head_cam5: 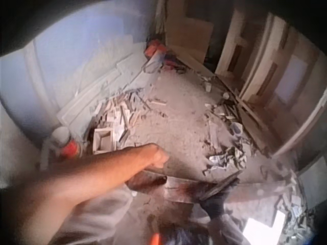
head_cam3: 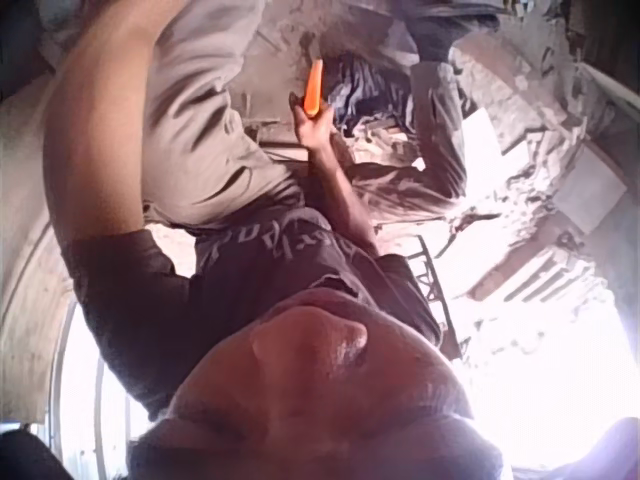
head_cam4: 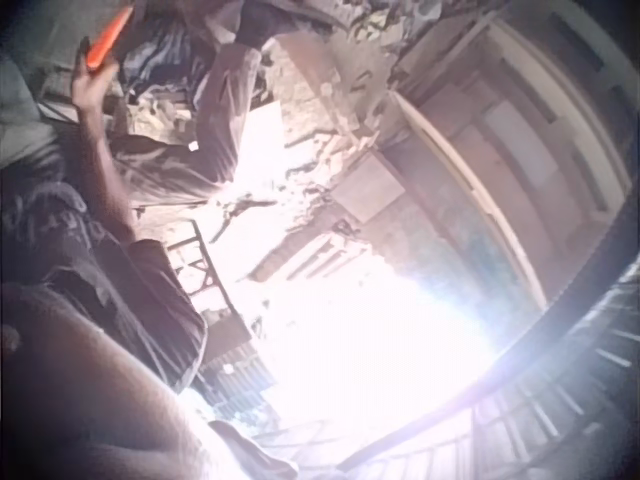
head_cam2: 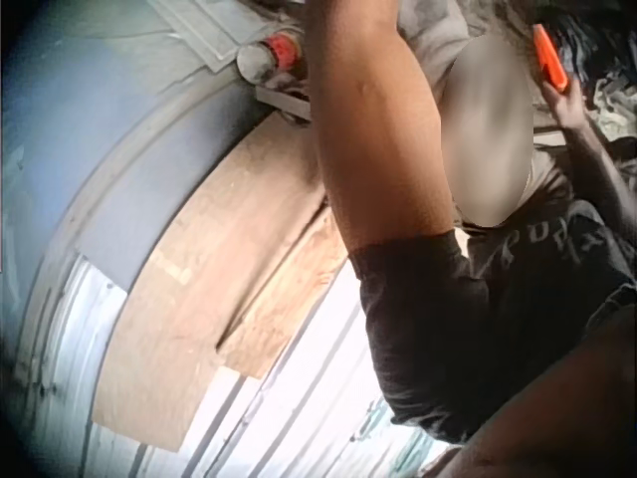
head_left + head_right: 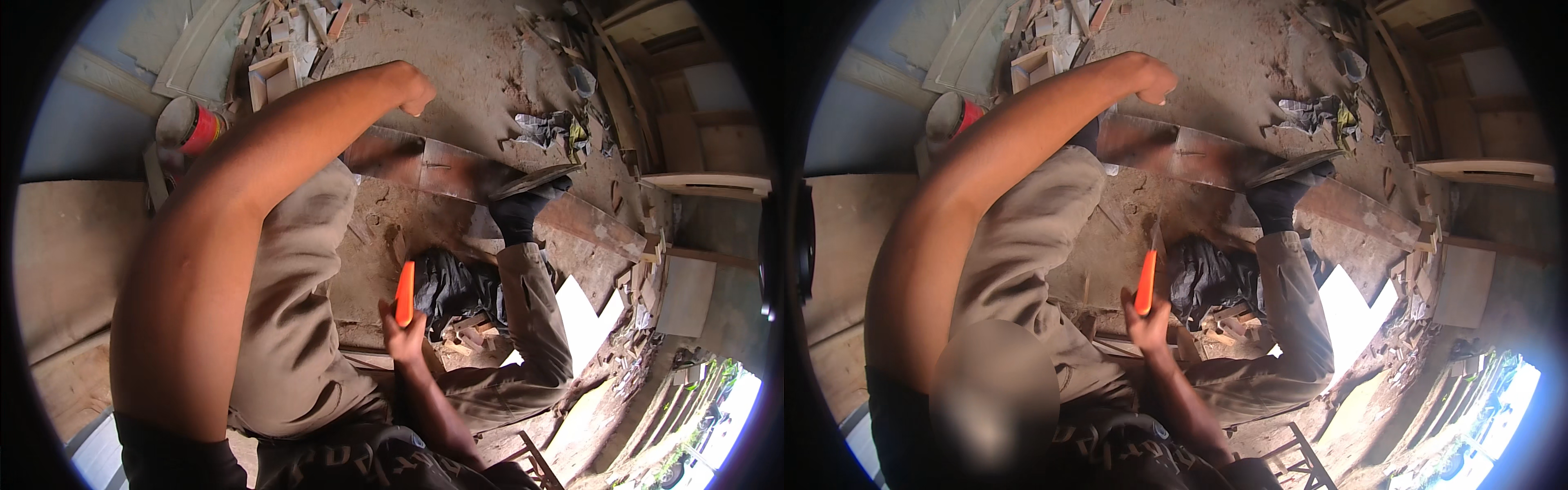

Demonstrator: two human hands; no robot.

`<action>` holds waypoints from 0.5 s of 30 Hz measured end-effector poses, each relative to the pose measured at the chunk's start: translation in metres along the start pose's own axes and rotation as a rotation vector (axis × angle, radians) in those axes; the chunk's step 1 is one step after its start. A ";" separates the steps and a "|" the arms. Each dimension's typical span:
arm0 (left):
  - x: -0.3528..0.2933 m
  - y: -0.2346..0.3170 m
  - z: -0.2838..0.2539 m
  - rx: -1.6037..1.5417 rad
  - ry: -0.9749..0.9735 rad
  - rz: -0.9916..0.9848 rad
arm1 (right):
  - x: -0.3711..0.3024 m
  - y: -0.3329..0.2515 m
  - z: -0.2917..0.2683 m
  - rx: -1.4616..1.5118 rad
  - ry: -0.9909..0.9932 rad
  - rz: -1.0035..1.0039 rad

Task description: The person sits on the floor and uses a hand saw to cut a long wooden plank resting on a support. They hold the plank with one hand and saw with the other, completing a cut and separating a piece of wood.

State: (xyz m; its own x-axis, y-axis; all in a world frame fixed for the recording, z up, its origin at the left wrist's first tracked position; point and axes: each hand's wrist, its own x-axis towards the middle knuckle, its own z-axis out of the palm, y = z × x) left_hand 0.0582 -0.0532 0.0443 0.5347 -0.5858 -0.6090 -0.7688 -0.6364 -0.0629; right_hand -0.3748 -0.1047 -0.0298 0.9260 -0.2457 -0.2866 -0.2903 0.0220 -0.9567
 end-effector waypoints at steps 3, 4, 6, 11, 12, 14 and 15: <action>-0.007 0.000 -0.003 -0.042 0.072 0.002 | 0.104 -0.039 0.010 0.253 0.057 0.206; -0.004 0.001 -0.010 -0.040 0.107 0.023 | 0.138 -0.049 0.005 0.207 0.034 0.202; -0.002 -0.002 -0.009 -0.042 0.163 0.067 | 0.174 -0.065 0.005 0.103 0.012 0.155; -0.010 -0.011 -0.017 0.008 0.083 0.007 | 0.173 -0.059 0.011 0.117 -0.128 0.193; -0.010 -0.011 -0.016 0.029 0.067 -0.005 | 0.166 -0.045 0.000 -0.015 -0.121 0.154; -0.010 -0.015 -0.009 -0.006 0.143 0.036 | 0.134 -0.024 -0.014 0.056 -0.150 0.201; -0.012 -0.019 0.001 -0.025 0.167 0.050 | 0.113 -0.012 -0.015 0.099 -0.175 0.234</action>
State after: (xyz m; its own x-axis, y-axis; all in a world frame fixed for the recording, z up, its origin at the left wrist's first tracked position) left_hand 0.0662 -0.0343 0.0521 0.5483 -0.6910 -0.4710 -0.7882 -0.6152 -0.0151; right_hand -0.2705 -0.1475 -0.0500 0.8667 -0.0529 -0.4960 -0.4836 0.1544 -0.8616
